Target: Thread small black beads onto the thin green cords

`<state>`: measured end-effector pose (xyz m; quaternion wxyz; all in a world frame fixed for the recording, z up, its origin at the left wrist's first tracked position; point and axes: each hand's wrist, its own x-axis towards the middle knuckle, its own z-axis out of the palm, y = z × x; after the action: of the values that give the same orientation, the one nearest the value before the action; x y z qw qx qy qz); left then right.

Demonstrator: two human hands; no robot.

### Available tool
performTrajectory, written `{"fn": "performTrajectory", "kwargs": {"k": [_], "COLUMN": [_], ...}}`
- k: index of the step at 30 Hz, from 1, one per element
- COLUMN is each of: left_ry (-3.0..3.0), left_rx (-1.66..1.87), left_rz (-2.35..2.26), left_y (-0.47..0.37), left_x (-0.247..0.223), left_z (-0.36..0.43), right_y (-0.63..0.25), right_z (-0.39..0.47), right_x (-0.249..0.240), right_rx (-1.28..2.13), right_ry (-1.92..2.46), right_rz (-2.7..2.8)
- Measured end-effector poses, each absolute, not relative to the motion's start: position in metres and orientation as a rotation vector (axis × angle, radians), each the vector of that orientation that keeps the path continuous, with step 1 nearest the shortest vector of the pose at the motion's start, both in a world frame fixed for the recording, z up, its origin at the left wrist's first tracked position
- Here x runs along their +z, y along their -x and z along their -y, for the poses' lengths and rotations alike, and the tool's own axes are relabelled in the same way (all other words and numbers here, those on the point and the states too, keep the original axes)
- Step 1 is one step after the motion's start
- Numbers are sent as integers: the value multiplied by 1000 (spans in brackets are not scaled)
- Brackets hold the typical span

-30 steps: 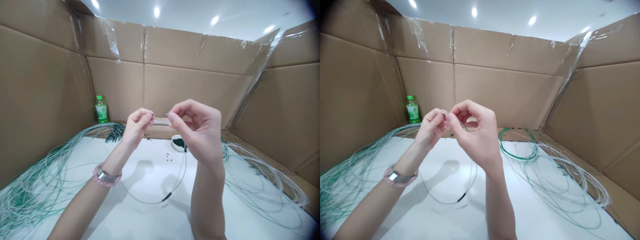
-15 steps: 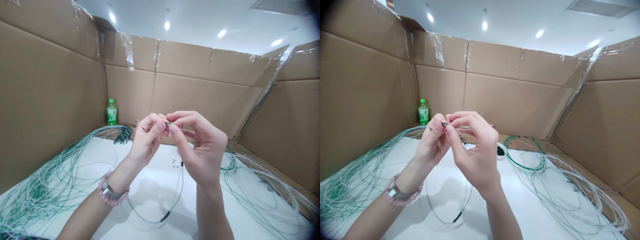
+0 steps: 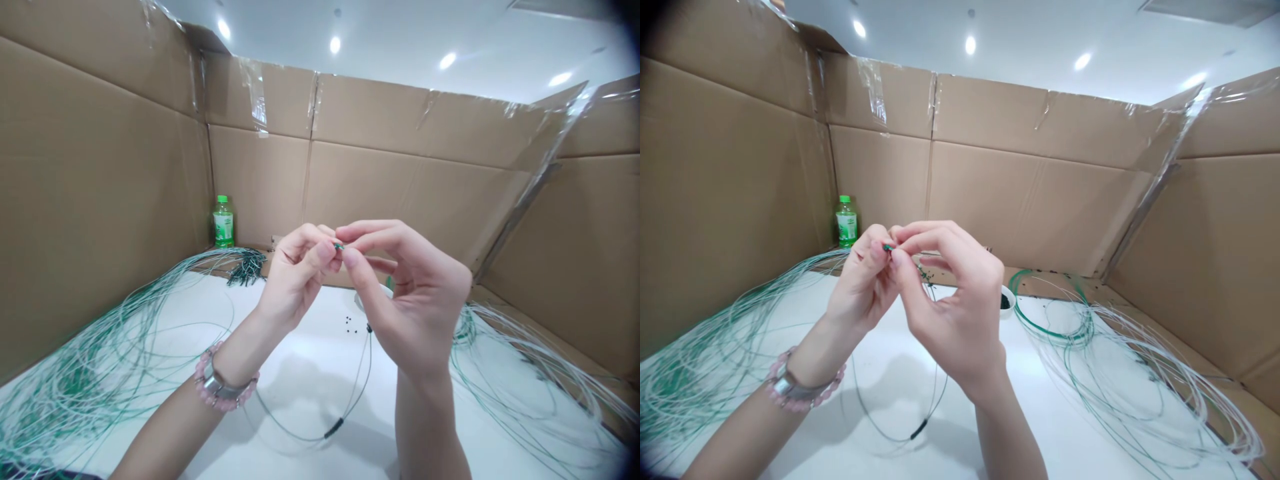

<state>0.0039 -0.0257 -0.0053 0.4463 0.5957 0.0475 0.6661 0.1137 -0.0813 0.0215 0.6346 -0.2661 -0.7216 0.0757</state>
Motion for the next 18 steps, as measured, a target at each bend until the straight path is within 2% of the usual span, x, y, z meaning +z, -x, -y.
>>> {"fn": "performTrajectory", "kwargs": {"k": [10, 18], "left_ry": [-1300, -1324], "left_rx": [1534, 1549], "left_rz": [111, 95], "left_y": [-4, -2], "left_x": [-6, -4], "left_z": [27, 26], "right_y": [-112, -112], "right_z": [73, 71], "right_x": [12, 13], "right_rx": [67, 73], "right_ry": [489, 478], "right_rz": [1580, 1573]}}
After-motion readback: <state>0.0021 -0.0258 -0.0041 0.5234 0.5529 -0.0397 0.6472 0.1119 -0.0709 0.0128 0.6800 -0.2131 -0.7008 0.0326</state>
